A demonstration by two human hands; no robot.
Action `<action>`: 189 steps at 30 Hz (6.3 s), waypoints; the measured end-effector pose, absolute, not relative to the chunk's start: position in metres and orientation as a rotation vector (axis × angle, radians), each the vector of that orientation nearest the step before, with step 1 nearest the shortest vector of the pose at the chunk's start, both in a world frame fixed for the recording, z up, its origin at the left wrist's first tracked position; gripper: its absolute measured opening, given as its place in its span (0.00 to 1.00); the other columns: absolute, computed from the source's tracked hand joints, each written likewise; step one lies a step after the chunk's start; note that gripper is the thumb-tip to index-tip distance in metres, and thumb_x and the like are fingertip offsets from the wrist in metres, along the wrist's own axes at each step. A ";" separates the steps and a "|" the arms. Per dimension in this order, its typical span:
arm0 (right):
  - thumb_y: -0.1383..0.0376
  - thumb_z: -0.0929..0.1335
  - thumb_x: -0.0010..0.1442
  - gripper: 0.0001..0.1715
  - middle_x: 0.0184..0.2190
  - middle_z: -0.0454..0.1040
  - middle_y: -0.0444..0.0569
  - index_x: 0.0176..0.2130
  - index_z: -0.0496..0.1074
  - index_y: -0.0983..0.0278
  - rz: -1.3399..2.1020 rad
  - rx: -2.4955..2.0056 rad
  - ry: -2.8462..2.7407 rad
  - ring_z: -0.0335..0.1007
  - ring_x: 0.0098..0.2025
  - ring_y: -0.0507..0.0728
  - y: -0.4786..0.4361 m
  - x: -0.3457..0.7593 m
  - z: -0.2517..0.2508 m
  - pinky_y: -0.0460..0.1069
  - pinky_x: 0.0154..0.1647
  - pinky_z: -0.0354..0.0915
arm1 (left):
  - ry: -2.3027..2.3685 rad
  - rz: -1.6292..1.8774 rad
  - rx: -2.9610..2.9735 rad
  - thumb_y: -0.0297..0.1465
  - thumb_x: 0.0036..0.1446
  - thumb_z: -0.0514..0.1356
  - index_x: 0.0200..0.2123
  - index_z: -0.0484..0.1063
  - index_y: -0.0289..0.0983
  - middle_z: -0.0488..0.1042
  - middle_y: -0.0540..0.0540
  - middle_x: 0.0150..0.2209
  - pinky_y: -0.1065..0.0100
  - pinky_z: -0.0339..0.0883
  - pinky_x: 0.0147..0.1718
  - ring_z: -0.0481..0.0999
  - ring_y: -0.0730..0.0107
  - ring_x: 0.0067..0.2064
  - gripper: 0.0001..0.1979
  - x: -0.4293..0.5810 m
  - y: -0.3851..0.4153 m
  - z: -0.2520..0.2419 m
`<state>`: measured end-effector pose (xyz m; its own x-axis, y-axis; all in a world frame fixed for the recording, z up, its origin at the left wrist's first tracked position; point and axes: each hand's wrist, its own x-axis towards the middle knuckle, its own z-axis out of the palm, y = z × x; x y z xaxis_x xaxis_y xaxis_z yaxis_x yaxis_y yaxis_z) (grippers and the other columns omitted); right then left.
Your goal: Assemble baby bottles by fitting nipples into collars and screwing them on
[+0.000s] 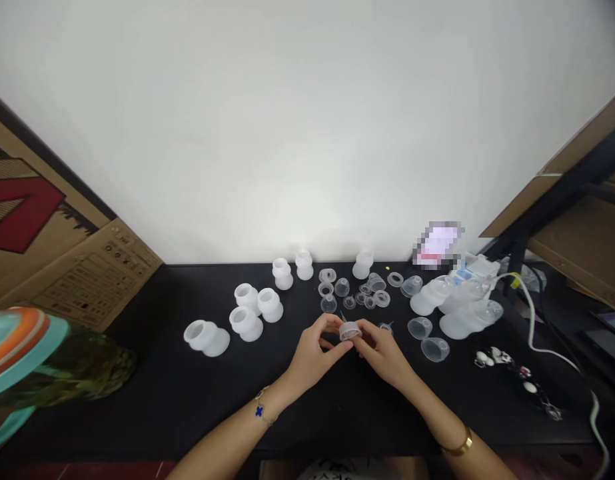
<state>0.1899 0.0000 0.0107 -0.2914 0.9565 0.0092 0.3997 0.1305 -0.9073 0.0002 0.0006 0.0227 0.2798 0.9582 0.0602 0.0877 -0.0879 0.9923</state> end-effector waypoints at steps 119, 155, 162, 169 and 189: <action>0.57 0.64 0.69 0.14 0.26 0.70 0.42 0.44 0.75 0.61 1.045 -1.332 -1.833 0.65 0.27 0.53 -0.002 0.188 0.017 0.46 0.27 0.58 | 1.194 1.036 1.702 0.35 0.62 0.61 0.41 0.72 0.41 0.77 0.48 0.37 0.69 0.71 0.34 0.77 0.67 0.38 0.06 0.000 -0.003 0.020; 0.53 0.62 0.70 0.17 0.28 0.76 0.45 0.44 0.74 0.61 1.024 -1.347 -1.847 0.70 0.28 0.55 -0.003 0.186 0.020 0.47 0.25 0.59 | 1.080 0.933 1.449 0.39 0.51 0.70 0.35 0.75 0.37 0.77 0.47 0.32 0.71 0.66 0.29 0.76 0.65 0.35 0.13 -0.004 0.008 0.024; 0.57 0.62 0.70 0.15 0.28 0.75 0.45 0.45 0.74 0.61 1.011 -1.333 -1.856 0.69 0.27 0.54 -0.002 0.187 0.017 0.46 0.26 0.59 | 1.049 0.929 1.403 0.39 0.50 0.71 0.35 0.74 0.37 0.76 0.48 0.32 0.72 0.64 0.28 0.75 0.67 0.35 0.14 -0.003 0.009 0.023; 0.57 0.62 0.70 0.15 0.26 0.72 0.43 0.43 0.74 0.61 1.030 -1.338 -1.836 0.67 0.26 0.53 -0.003 0.188 0.019 0.46 0.26 0.59 | 1.021 0.969 1.343 0.36 0.51 0.71 0.41 0.71 0.38 0.76 0.48 0.36 0.74 0.63 0.26 0.75 0.68 0.37 0.17 -0.002 0.007 0.018; 0.57 0.65 0.67 0.15 0.30 0.75 0.44 0.50 0.72 0.60 1.053 -1.352 -1.799 0.69 0.27 0.53 -0.002 0.189 0.019 0.46 0.26 0.61 | 1.083 0.968 1.407 0.39 0.60 0.63 0.41 0.72 0.39 0.77 0.47 0.39 0.71 0.68 0.30 0.76 0.64 0.40 0.11 -0.002 0.007 0.009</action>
